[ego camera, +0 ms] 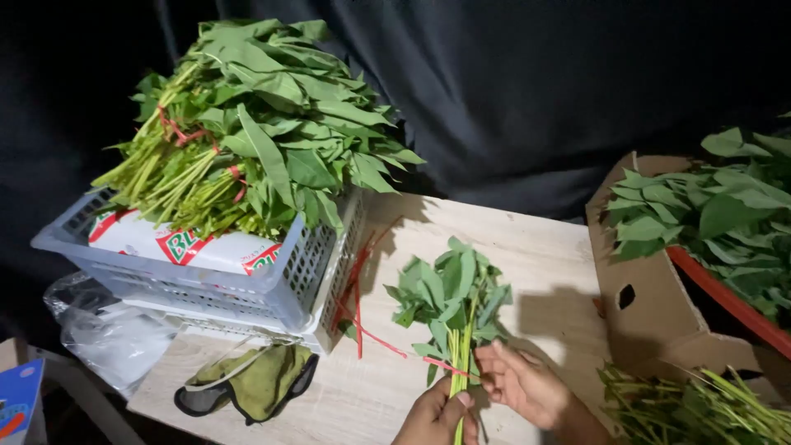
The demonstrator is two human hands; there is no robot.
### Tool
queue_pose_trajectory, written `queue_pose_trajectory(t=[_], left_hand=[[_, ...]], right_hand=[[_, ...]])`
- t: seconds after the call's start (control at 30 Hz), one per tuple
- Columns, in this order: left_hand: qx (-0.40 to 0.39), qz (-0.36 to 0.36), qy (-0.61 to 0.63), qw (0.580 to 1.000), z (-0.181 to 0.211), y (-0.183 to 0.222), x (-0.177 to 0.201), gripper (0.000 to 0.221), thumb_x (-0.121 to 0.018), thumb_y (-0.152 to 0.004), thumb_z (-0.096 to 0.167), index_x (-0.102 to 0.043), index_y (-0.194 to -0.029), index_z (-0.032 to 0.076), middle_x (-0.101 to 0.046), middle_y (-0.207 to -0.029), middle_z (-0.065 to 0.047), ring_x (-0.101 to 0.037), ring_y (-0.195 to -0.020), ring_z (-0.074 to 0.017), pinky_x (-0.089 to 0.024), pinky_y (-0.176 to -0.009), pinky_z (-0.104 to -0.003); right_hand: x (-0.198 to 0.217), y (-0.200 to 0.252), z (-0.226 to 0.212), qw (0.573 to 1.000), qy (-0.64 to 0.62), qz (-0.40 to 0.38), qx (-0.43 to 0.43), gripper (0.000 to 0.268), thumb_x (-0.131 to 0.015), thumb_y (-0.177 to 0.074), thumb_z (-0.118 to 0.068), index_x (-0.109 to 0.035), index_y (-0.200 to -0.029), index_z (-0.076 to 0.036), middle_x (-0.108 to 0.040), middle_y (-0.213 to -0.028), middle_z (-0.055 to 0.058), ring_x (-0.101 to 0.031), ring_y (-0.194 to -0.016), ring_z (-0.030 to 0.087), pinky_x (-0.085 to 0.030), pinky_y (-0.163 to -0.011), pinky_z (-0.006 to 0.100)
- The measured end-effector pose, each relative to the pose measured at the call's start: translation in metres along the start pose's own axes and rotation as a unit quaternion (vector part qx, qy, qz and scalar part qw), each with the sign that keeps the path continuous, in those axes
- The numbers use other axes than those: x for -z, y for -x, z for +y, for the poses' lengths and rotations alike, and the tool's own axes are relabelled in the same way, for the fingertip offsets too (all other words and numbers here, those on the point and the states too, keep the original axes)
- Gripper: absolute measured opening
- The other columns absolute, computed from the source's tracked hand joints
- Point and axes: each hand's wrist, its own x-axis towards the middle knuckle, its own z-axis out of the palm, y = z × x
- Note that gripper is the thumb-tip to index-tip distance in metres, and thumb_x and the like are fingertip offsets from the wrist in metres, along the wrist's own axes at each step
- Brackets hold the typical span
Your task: Bundling leafy green vegetables into bunches using red plastic string on a wooden table.
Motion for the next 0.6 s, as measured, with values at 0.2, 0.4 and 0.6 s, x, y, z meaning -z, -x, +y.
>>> queue_pose_trajectory(t=[0.2,0.4,0.6], left_hand=[[-0.045,-0.020,0.033,0.998,0.003,0.002,0.023,0.025,-0.047,-0.104,0.024,-0.063,-0.123,0.020,-0.048,-0.065,0.000,-0.040,-0.049,-0.0076,-0.033,-0.048,-0.020],[-0.235,0.034,-0.308,0.921,0.055,0.015,0.065,0.040,-0.046,-0.097,0.032,-0.048,-0.136,0.023,-0.068,-0.089,-0.021,-0.066,-0.082,-0.0381,-0.048,-0.077,-0.038],[-0.512,0.094,-0.352,0.778,0.142,0.034,0.104,0.036,-0.053,-0.099,0.016,-0.052,-0.131,-0.001,-0.065,-0.121,-0.026,-0.062,-0.109,-0.0440,-0.047,-0.090,-0.048]], right_hand=[[-0.068,0.014,-0.035,0.994,-0.095,-0.044,0.030,0.088,-0.045,-0.081,-0.056,-0.048,-0.140,0.010,-0.058,-0.134,0.033,-0.053,-0.105,0.040,-0.041,-0.086,0.050],[-0.057,-0.056,-0.046,0.936,-0.255,-0.238,0.039,0.044,-0.059,-0.096,-0.052,-0.061,-0.105,-0.009,-0.062,-0.095,0.009,-0.055,-0.091,0.021,-0.041,-0.081,0.037],[-0.154,-0.056,-0.138,0.910,-0.200,-0.283,0.228,0.052,-0.062,-0.098,-0.043,-0.060,-0.133,-0.005,-0.069,-0.125,0.015,-0.065,-0.108,0.029,-0.052,-0.087,0.041]])
